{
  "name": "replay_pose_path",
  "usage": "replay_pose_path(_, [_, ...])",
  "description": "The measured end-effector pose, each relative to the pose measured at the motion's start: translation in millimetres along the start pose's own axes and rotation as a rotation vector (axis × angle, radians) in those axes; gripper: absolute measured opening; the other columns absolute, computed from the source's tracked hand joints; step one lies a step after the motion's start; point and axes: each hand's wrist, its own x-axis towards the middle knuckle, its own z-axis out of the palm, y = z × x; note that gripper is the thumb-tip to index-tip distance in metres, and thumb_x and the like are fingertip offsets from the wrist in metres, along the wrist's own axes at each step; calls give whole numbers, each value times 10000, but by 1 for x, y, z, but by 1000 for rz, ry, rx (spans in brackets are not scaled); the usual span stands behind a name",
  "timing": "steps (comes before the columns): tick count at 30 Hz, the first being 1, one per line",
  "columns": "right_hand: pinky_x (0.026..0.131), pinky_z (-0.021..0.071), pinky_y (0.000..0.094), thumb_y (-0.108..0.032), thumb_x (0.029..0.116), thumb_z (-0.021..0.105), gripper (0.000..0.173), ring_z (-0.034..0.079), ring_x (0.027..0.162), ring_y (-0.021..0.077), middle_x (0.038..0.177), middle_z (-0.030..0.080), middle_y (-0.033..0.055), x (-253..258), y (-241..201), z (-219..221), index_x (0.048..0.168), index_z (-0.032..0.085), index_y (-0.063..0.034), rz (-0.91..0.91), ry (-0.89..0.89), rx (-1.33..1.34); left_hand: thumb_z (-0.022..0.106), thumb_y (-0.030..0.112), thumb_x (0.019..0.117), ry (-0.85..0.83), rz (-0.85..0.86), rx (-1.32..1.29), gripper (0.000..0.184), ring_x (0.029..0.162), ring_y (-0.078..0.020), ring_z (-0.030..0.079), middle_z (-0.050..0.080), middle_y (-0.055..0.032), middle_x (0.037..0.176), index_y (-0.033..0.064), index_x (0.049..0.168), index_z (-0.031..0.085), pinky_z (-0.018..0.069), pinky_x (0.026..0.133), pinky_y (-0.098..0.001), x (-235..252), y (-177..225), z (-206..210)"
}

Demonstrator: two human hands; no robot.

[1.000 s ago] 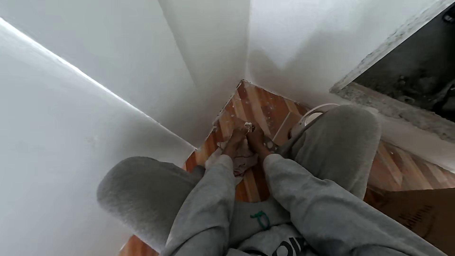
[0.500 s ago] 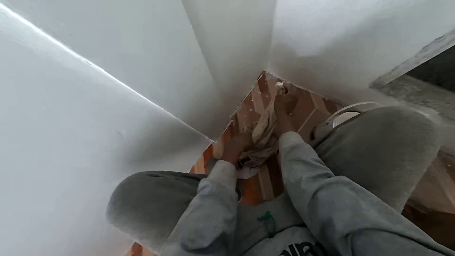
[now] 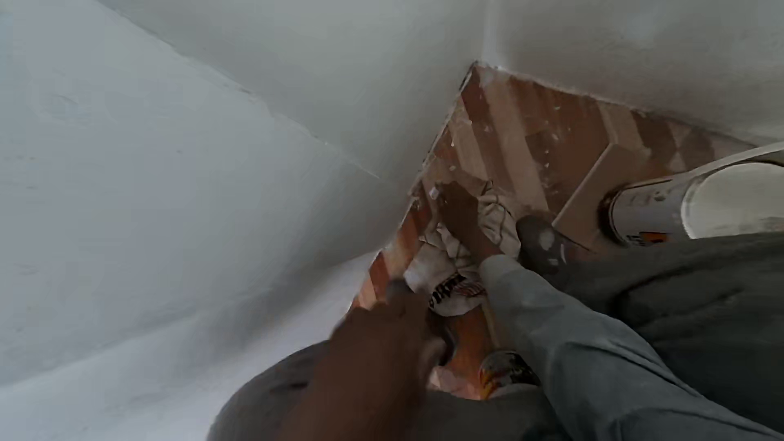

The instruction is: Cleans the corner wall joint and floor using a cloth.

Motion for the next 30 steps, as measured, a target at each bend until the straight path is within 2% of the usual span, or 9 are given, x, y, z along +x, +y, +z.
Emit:
replay_pose_path(2, [873, 565, 560, -254, 1028, 545, 333, 684, 1105, 315, 1217, 695, 126, 20, -6, 7, 1316, 702, -194, 40, 4, 1, 631, 388, 999, -99, 92, -77, 468, 897, -321, 727, 725, -123, 1093, 109, 1373, 630, 597, 732, -515, 5, 1, 0])
replay_pose_path(6, [814, 574, 559, -280, 1025, 549, 315, 705, 1055, 325, 1181, 712, 124, 42, -2, 27, 1263, 725, -171, 39, 25, -45, 598, 361, 1015, -152, 70, -95, 491, 1072, -344, 706, 714, -155, 1225, 75, 1414, 606, 567, 890, -511, 15, 2, 6])
replay_pose_path(10, [874, 563, 570, -336, 1053, 496, 383, 690, 1129, 323, 1258, 704, 118, 47, 0, 28, 1326, 698, -157, 16, -69, -58, 558, 341, 1038, -195, 49, -49, 497, 1105, -372, 690, 689, -186, 1283, 58, 1446, 576, 543, 937, -514, 20, -3, 4])
replay_pose_path(11, [855, 563, 574, -328, 1055, 499, 390, 694, 1107, 336, 1233, 705, 135, 49, 0, 26, 1339, 688, -139, 31, -86, -64, 559, 325, 1038, -192, 60, -55, 481, 1105, -373, 690, 690, -188, 1278, 57, 1437, 585, 540, 940, -514, 21, -3, 4])
replay_pose_path(15, [877, 552, 599, -290, 1050, 533, 356, 681, 1113, 370, 1233, 686, 171, 55, -10, 26, 1299, 689, -88, 125, -170, -48, 502, 396, 1067, -229, 85, -71, 516, 1139, -375, 683, 684, -190, 1295, 60, 1452, 572, 519, 988, -536, 20, 0, 3])
replay_pose_path(20, [920, 543, 587, -274, 1027, 566, 290, 676, 1139, 322, 1249, 701, 106, 51, -15, 39, 1225, 741, -154, -31, -287, 24, 522, 397, 1058, -194, 68, -62, 522, 1129, -368, 688, 687, -184, 1288, 56, 1451, 572, 522, 988, -537, 17, -2, 4])
replay_pose_path(23, [967, 513, 618, -281, 1042, 555, 309, 655, 1191, 340, 1306, 681, 119, 66, -22, 34, 1272, 712, -146, 66, -237, 29, 524, 402, 1055, -191, 73, -51, 526, 1125, -369, 684, 676, -176, 1314, 65, 1458, 566, 525, 969, -526, 15, -1, 3])
replay_pose_path(27, [926, 526, 623, -317, 1037, 538, 331, 683, 1137, 348, 1251, 701, 141, 109, -22, 35, 1214, 723, -107, 198, -97, 8, 530, 410, 1050, -155, 22, -47, 535, 1156, -357, 678, 676, -168, 1325, 66, 1458, 565, 530, 967, -514, 9, -2, 1])
replay_pose_path(30, [927, 534, 630, -299, 1045, 541, 326, 675, 1143, 369, 1267, 691, 155, 93, -27, 27, 1227, 716, -93, 113, -182, 22, 559, 416, 1033, -119, 13, -58, 543, 1119, -353, 690, 698, -169, 1273, 69, 1451, 573, 542, 940, -513, 7, -4, 0])
